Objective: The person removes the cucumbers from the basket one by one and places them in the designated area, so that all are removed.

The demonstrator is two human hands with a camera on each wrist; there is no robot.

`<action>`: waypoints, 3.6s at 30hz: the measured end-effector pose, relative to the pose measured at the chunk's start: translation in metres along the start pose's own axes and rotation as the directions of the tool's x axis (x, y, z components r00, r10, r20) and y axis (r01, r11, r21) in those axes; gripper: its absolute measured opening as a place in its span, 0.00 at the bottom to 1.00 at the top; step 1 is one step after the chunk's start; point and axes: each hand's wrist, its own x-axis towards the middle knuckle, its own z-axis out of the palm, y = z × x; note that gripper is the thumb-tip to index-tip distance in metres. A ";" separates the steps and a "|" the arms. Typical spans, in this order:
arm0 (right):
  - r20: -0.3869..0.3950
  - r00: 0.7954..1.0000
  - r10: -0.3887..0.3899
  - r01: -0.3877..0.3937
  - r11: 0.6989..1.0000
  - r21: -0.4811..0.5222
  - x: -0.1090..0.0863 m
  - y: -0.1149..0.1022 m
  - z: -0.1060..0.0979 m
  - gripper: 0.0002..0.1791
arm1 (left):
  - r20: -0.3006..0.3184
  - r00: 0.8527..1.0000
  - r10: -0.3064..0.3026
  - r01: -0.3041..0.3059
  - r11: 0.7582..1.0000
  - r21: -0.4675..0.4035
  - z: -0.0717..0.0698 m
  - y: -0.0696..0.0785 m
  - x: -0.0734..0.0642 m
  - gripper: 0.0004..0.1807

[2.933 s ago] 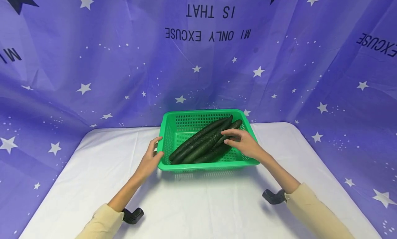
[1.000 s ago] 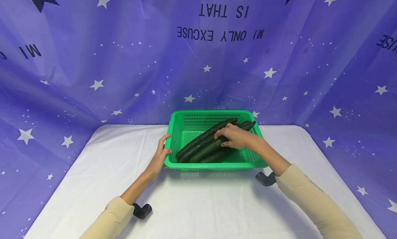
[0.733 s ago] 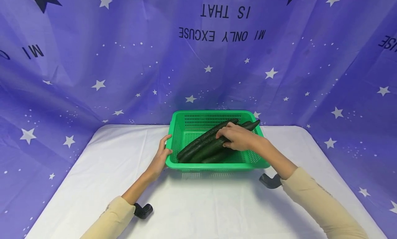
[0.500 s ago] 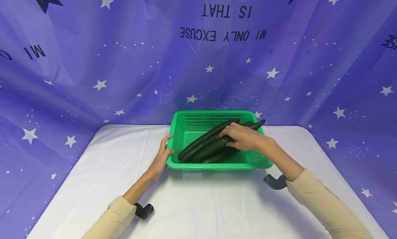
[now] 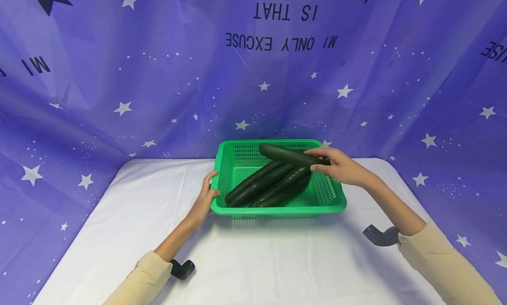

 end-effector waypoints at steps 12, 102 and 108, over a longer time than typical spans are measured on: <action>-0.192 0.879 0.437 -0.295 0.814 0.501 -0.059 0.039 -0.008 0.37 | 0.001 1.000 0.001 -0.001 1.000 0.006 0.000 0.001 0.000 0.35; -0.512 0.846 0.152 -0.056 0.979 0.197 -0.049 0.055 0.038 0.18 | 0.004 1.000 -0.020 0.020 1.000 0.024 -0.001 0.006 -0.002 0.36; -0.200 0.978 0.063 -0.002 0.956 0.292 -0.022 0.045 0.056 0.19 | -0.011 1.000 -0.007 0.007 0.999 0.031 -0.003 0.000 0.000 0.36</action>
